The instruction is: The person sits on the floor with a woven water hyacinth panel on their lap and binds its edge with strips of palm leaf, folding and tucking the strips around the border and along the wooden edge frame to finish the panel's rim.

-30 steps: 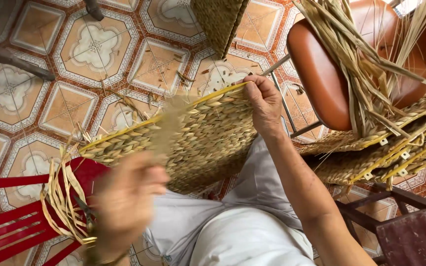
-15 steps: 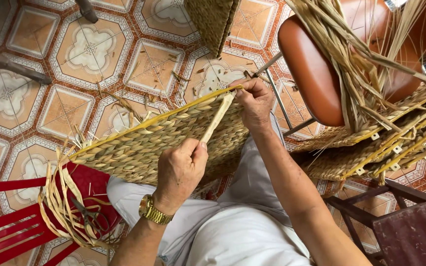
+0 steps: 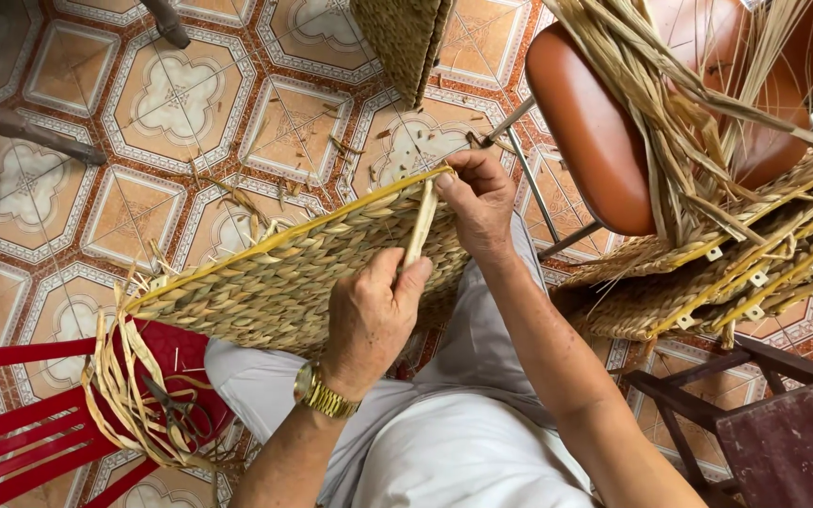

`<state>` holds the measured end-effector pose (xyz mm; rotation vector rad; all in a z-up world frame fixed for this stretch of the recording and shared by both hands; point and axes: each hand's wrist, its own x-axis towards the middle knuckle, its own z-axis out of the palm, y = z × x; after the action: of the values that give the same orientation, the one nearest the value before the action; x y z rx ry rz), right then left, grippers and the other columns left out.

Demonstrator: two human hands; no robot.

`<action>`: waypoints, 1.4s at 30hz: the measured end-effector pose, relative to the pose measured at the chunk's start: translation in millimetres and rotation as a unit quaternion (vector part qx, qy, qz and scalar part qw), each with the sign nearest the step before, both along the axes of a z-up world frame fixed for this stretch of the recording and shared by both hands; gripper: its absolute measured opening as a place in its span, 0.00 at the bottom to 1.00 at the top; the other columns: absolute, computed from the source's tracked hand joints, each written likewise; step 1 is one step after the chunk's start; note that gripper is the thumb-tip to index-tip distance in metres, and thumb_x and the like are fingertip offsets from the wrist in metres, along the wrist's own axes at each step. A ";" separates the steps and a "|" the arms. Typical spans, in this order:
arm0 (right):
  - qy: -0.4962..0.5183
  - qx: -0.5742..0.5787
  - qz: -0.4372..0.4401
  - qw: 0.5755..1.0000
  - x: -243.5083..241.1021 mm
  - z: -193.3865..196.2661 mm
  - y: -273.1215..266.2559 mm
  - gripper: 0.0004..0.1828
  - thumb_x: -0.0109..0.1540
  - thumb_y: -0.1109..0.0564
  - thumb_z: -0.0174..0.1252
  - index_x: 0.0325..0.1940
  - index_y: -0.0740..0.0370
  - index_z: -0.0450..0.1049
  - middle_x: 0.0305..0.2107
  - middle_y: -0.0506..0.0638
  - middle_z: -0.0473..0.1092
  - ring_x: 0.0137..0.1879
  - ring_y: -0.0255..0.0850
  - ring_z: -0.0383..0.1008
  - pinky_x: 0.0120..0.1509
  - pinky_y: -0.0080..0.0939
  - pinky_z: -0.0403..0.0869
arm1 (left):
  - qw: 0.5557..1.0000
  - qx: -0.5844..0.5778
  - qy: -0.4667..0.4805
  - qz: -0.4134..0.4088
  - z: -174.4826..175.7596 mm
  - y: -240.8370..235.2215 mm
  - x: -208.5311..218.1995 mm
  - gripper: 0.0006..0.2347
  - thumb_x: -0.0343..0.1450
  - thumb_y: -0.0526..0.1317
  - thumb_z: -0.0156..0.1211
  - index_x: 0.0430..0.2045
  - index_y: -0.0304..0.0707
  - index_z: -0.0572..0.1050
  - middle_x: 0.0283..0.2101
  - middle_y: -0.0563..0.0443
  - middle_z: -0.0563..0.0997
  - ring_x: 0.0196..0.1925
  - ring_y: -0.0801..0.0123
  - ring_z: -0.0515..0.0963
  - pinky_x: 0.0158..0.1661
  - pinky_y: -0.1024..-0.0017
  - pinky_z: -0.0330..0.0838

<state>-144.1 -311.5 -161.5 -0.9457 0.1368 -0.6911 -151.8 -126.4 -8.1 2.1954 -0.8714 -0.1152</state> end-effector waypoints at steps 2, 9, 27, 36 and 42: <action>-0.025 0.017 0.024 0.999 -4.1 -1.6 -1.9 0.13 0.65 0.57 0.61 0.50 0.67 0.74 0.38 0.49 0.76 0.42 0.32 0.76 0.51 0.33 0.77 | 1.000 0.011 0.006 0.016 -12.3 -3.5 2.3 0.12 0.74 0.42 0.60 0.23 0.35 0.74 0.13 0.43 0.73 0.15 0.52 0.75 0.18 0.58 0.64; 0.015 0.059 0.074 0.995 0.5 19.2 -8.9 0.17 0.69 0.48 0.55 0.45 0.67 0.78 0.33 0.49 0.75 0.37 0.33 0.74 0.44 0.34 0.75 | 0.999 -0.017 -0.030 0.006 -20.4 -20.4 8.5 0.11 0.75 0.40 0.60 0.22 0.35 0.74 0.15 0.42 0.73 0.17 0.51 0.75 0.21 0.58 0.66; 0.008 0.146 0.009 0.989 -10.7 35.7 -2.3 0.11 0.68 0.51 0.61 0.41 0.62 0.79 0.35 0.53 0.79 0.40 0.37 0.80 0.46 0.35 0.79 | 0.989 -0.076 0.130 0.006 -17.9 37.6 -8.3 0.08 0.74 0.38 0.59 0.42 0.35 0.80 0.19 0.57 0.80 0.17 0.81 0.77 0.17 0.80 0.67; -0.013 0.043 0.027 0.999 -15.3 15.7 -18.9 0.08 0.67 0.56 0.64 0.44 0.65 0.80 0.40 0.56 0.79 0.46 0.39 0.81 0.54 0.40 0.81 | 0.899 -0.024 0.377 0.220 -83.2 201.5 -57.9 0.09 0.69 0.37 0.65 0.38 0.31 0.84 0.19 0.52 0.79 0.16 0.79 0.71 0.17 0.79 0.65; 0.011 -0.032 0.033 0.999 -4.6 23.1 -22.2 0.08 0.66 0.61 0.65 0.48 0.65 0.80 0.37 0.51 0.79 0.41 0.33 0.78 0.48 0.33 0.78 | 0.839 -0.133 0.513 0.124 -111.9 255.7 -39.2 0.08 0.72 0.36 0.61 0.32 0.27 0.82 0.20 0.47 0.83 0.16 0.74 0.77 0.18 0.76 0.72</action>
<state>-148.7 -333.7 -138.4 -1.0147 0.1019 -0.6272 -191.0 129.3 -120.0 1.5890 0.0200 -0.8917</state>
